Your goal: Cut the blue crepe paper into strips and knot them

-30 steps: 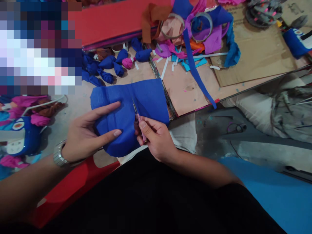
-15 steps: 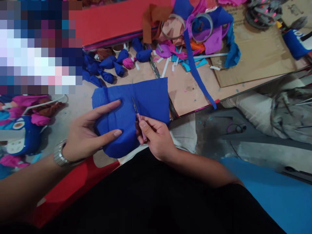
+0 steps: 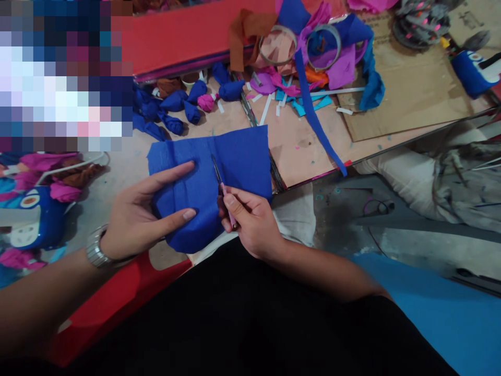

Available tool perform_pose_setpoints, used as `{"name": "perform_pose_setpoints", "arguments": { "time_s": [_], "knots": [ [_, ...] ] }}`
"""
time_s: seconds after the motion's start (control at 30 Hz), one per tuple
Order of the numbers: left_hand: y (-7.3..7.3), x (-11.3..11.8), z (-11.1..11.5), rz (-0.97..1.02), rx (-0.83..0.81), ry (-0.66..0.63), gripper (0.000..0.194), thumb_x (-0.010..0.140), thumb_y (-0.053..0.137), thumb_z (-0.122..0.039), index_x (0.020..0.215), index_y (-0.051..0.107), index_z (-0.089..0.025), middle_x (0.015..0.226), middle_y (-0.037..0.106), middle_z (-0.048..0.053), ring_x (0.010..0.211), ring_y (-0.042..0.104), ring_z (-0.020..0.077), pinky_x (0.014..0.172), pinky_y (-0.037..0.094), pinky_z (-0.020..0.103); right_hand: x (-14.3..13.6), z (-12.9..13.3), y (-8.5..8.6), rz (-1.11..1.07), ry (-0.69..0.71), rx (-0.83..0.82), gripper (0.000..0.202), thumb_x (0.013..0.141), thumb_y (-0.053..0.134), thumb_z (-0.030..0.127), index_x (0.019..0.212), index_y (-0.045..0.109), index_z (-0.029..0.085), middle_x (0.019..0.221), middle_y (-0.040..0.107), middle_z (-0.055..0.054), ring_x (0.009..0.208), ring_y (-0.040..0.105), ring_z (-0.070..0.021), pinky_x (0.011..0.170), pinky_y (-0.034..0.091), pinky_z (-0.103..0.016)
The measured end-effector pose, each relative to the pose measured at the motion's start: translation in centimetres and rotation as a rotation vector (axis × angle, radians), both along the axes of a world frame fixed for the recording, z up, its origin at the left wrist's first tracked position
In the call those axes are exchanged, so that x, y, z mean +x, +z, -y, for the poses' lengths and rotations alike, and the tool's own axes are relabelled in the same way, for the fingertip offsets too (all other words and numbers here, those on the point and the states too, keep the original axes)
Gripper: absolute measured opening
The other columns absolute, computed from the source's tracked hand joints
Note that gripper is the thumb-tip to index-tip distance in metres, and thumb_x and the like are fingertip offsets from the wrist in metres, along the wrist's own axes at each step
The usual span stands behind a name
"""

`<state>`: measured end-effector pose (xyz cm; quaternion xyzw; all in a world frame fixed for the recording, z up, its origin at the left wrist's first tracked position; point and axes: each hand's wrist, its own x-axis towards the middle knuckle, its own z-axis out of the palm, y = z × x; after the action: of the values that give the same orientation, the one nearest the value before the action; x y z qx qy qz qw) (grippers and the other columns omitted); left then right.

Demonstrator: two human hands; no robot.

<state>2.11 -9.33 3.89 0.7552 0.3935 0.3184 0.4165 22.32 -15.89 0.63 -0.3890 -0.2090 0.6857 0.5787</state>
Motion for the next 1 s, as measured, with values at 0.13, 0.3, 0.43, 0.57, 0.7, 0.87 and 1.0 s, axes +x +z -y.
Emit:
{"name": "perform_pose_setpoints", "arguments": {
  "time_s": [0.13, 0.3, 0.43, 0.57, 0.7, 0.87, 1.0],
  "knots": [
    [0.1, -0.1, 0.1, -0.005, -0.042, -0.013, 0.072, 0.082, 0.088, -0.035, 0.148, 0.061, -0.034, 0.144, 0.069, 0.001, 0.127, 0.071, 0.0283, 0.113, 0.061, 0.045, 0.1, -0.1, 0.1, -0.023, 0.010, 0.008, 0.020, 0.093, 0.079, 0.040, 0.099, 0.079, 0.021, 0.071, 0.054, 0.003, 0.058, 0.044, -0.0080, 0.050, 0.042, -0.021],
    [0.1, -0.1, 0.1, -0.004, -0.051, -0.029, 0.072, 0.081, 0.088, -0.035, 0.148, 0.061, -0.037, 0.144, 0.069, -0.002, 0.127, 0.071, 0.0295, 0.114, 0.061, 0.047, 0.6, -0.3, 0.2, -0.041, 0.040, -0.002, 0.022, 0.093, 0.079, 0.041, 0.105, 0.079, 0.023, 0.072, 0.055, 0.003, 0.058, 0.046, -0.0084, 0.050, 0.041, -0.021],
    [0.2, 0.0, 0.0, -0.007, -0.056, -0.027, 0.071, 0.082, 0.088, -0.037, 0.147, 0.062, -0.038, 0.144, 0.069, -0.002, 0.126, 0.071, 0.0302, 0.113, 0.061, 0.049, 0.9, -0.3, 0.1, -0.001, 0.078, 0.010, 0.023, 0.096, 0.076, 0.042, 0.111, 0.078, 0.025, 0.071, 0.055, 0.003, 0.059, 0.047, -0.0091, 0.051, 0.039, -0.022],
    [0.2, -0.1, 0.0, -0.004, -0.065, -0.033, 0.072, 0.081, 0.089, -0.040, 0.147, 0.062, -0.038, 0.145, 0.068, -0.002, 0.128, 0.070, 0.0320, 0.115, 0.060, 0.051, 1.2, -0.4, 0.0, 0.051, 0.098, 0.033, 0.021, 0.098, 0.072, 0.044, 0.102, 0.076, 0.023, 0.070, 0.054, 0.003, 0.059, 0.048, -0.0102, 0.053, 0.038, -0.024],
    [0.1, -0.1, 0.0, 0.000, -0.049, -0.041, 0.072, 0.080, 0.089, -0.041, 0.147, 0.063, -0.035, 0.144, 0.069, 0.001, 0.126, 0.071, 0.0331, 0.114, 0.061, 0.053, 1.4, -0.6, 0.2, 0.061, 0.117, 0.064, 0.020, 0.100, 0.070, 0.042, 0.098, 0.074, 0.023, 0.071, 0.053, 0.003, 0.059, 0.048, -0.0097, 0.054, 0.037, -0.024],
    [0.2, -0.2, 0.0, -0.047, -0.035, -0.039, 0.071, 0.083, 0.086, -0.045, 0.148, 0.061, -0.030, 0.144, 0.069, 0.001, 0.128, 0.070, 0.0324, 0.114, 0.060, 0.052, 1.5, -0.8, 0.5, 0.081, 0.134, 0.059, 0.023, 0.101, 0.069, 0.045, 0.094, 0.072, 0.023, 0.073, 0.054, 0.002, 0.060, 0.048, -0.0108, 0.055, 0.038, -0.026],
    [0.3, -0.3, 0.1, -0.069, -0.064, -0.027, 0.073, 0.082, 0.086, -0.047, 0.148, 0.060, -0.032, 0.145, 0.068, -0.002, 0.131, 0.068, 0.0338, 0.117, 0.058, 0.052, 1.5, -0.9, 0.7, 0.112, 0.132, 0.031, 0.028, 0.098, 0.070, 0.051, 0.090, 0.071, 0.024, 0.073, 0.055, 0.001, 0.060, 0.048, -0.0130, 0.055, 0.038, -0.028]
  ]
}}
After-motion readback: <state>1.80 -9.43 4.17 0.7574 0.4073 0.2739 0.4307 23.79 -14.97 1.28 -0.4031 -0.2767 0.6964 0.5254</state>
